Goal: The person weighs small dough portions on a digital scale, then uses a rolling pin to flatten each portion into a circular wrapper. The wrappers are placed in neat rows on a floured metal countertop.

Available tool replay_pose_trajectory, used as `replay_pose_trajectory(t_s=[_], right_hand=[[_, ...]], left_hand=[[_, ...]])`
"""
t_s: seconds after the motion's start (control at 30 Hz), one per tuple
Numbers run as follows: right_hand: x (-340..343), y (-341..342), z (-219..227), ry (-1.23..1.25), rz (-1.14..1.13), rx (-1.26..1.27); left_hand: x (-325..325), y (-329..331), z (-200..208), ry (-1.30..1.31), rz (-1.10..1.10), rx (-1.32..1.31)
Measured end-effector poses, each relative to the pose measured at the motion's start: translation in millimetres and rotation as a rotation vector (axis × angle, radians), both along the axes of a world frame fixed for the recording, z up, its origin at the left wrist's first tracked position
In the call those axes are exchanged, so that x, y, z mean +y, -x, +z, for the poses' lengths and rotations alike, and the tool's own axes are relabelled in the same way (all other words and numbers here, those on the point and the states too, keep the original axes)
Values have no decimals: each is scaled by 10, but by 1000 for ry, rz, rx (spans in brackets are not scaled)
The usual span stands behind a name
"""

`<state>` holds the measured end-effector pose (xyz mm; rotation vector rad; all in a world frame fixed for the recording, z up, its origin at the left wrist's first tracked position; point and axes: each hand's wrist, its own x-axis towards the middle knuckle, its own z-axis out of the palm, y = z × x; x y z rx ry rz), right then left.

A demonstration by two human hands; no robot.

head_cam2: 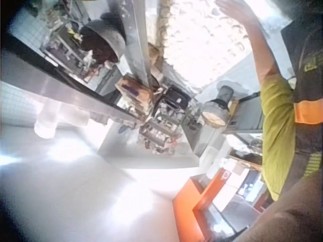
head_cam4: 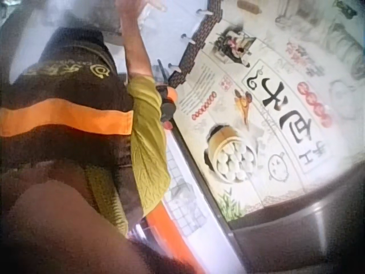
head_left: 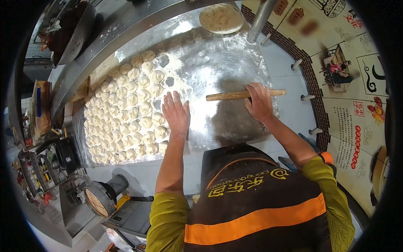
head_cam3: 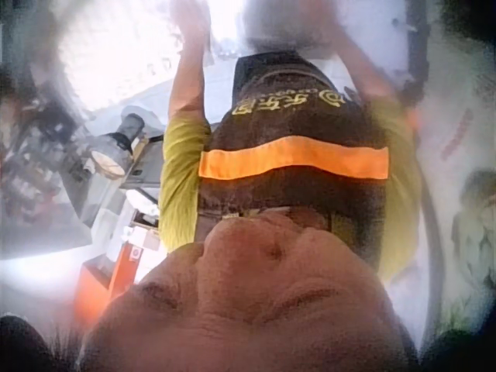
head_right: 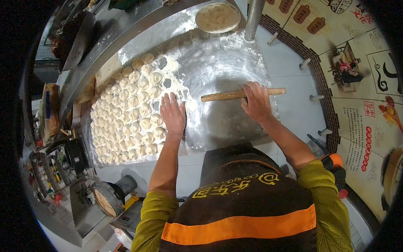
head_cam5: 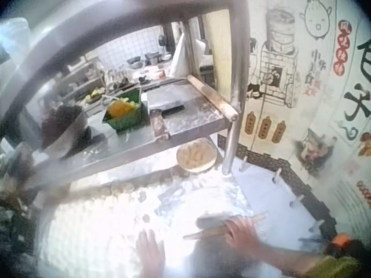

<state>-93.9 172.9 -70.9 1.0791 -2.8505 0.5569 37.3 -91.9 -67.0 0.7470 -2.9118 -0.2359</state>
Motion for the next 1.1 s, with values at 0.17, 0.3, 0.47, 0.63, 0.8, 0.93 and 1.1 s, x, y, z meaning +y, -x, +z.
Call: replay_pose_trajectory(t_s=[0.17, 0.3, 0.47, 0.63, 0.8, 0.93, 1.1], right_hand=[[-54, 53, 45, 42, 50, 27], [-36, 18, 46, 59, 40, 70], [-51, 29, 21, 23, 17, 84], [-44, 13, 35, -10, 21, 54], [-31, 12, 35, 21, 19, 27], [-34, 28, 25, 38, 17, 26], [-43, 43, 26, 51, 18, 69]], left_hand=[[-31, 102, 69, -40, 53, -84], [-177, 87, 157, -504, 65, 301], [-181, -8, 454, -791, 255, 287], [-225, -86, 123, -824, 163, 393], [-392, -232, 81, -1032, 215, 383], [-518, -292, 243, -885, 274, 90], [-605, -208, 334, -454, 29, -135]])
